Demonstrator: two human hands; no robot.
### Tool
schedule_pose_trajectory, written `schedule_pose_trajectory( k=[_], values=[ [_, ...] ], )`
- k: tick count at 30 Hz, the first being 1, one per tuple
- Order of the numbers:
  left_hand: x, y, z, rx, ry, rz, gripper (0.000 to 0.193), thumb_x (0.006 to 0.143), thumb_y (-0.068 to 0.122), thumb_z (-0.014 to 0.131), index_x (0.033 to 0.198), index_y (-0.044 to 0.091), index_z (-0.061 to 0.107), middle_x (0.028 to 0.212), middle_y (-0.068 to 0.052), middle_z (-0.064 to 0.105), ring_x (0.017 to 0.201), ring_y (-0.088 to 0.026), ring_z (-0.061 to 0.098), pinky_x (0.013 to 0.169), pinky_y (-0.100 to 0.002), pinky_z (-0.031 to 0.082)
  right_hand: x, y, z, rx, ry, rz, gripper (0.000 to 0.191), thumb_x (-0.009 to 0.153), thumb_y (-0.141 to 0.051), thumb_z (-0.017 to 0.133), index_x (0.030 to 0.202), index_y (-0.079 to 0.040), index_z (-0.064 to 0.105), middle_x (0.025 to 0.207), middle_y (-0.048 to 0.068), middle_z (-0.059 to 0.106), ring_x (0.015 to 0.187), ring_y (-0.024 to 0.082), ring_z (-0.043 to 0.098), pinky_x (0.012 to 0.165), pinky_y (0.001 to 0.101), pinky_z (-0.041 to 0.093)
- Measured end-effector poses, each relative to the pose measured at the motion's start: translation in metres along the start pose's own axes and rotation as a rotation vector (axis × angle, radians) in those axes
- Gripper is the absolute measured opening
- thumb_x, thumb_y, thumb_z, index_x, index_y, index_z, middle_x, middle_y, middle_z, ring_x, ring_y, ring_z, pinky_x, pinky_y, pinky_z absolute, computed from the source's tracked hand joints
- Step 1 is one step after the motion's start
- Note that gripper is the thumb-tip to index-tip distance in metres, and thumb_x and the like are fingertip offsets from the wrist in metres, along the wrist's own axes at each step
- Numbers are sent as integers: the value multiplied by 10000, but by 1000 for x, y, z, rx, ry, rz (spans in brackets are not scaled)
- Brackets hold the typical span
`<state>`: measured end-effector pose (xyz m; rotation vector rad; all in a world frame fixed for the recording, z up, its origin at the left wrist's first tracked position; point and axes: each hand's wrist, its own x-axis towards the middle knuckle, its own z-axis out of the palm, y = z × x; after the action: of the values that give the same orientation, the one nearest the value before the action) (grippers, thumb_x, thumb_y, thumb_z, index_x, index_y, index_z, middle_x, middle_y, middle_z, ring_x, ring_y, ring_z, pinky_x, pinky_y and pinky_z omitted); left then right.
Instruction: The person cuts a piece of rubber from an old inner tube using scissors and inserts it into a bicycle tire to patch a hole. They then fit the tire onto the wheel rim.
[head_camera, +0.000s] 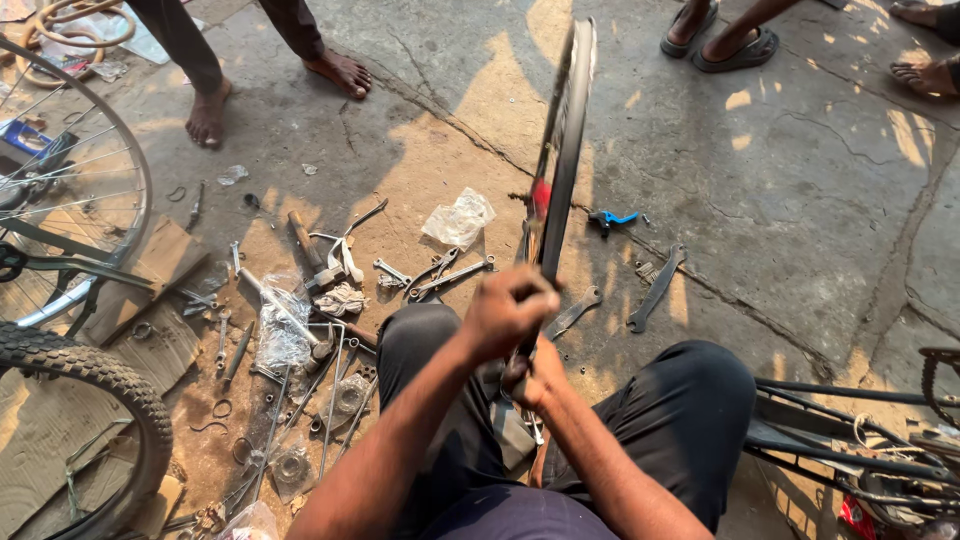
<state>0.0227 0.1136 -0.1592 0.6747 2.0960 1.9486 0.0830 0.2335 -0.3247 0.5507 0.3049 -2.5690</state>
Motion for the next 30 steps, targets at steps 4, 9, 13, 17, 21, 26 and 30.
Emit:
schedule_pose_trajectory(
  k=[4, 9, 13, 17, 21, 26, 30],
  values=[
    [112, 26, -7, 57, 86, -177, 181, 829, 221, 711, 893, 62, 767, 825, -83, 753, 721, -144, 682, 658, -298, 562, -20, -56, 32, -54, 110, 20, 476, 1009, -534, 621, 722, -173, 502, 596, -15, 490, 467, 130, 504, 419, 263, 438],
    [225, 60, -24, -83, 148, -165, 179, 838, 155, 684, 862, -17, 727, 763, -117, 758, 695, -140, 749, 669, -278, 624, -40, -128, 83, -914, 434, -434, 292, 996, -349, 664, 956, -65, 603, 761, 71, 545, 603, 203, 522, 511, 350, 464],
    [264, 70, -28, -122, 257, -209, 143, 816, 108, 660, 855, -15, 719, 756, -113, 745, 683, -158, 764, 654, -290, 649, -39, -166, 92, -1742, 219, -1061, 369, 1022, -257, 674, 1275, 6, 616, 1180, 105, 660, 1051, 225, 648, 852, 363, 533],
    [282, 71, -28, -104, 308, -203, 129, 823, 97, 658, 856, -21, 701, 769, -121, 746, 701, -159, 775, 655, -294, 644, -7, -171, 85, -1603, 240, -911, 316, 1070, -236, 562, 1291, -21, 628, 1090, 133, 668, 928, 197, 619, 795, 345, 516],
    [288, 72, -28, -177, 322, -201, 138, 833, 92, 663, 894, -27, 696, 823, -137, 742, 727, -174, 766, 665, -304, 659, 14, -170, 90, -1504, 466, -922, 286, 1062, -262, 556, 1127, -26, 704, 790, 125, 699, 689, 179, 611, 614, 349, 485],
    [281, 68, -36, -226, 304, -108, 194, 870, 84, 624, 1016, -42, 649, 875, -144, 721, 793, -185, 750, 710, -312, 671, 18, -161, 102, -1479, 314, -1159, 315, 1095, -283, 557, 1015, -25, 720, 750, 76, 693, 649, 154, 620, 588, 333, 477],
    [267, 57, -45, -221, 302, -106, 198, 822, 39, 672, 1007, -30, 658, 860, -116, 726, 777, -157, 732, 699, -294, 634, 24, -148, 107, -1259, 217, -1119, 327, 1076, -304, 561, 1089, -14, 712, 824, 58, 714, 695, 114, 676, 613, 276, 552]
  ],
)
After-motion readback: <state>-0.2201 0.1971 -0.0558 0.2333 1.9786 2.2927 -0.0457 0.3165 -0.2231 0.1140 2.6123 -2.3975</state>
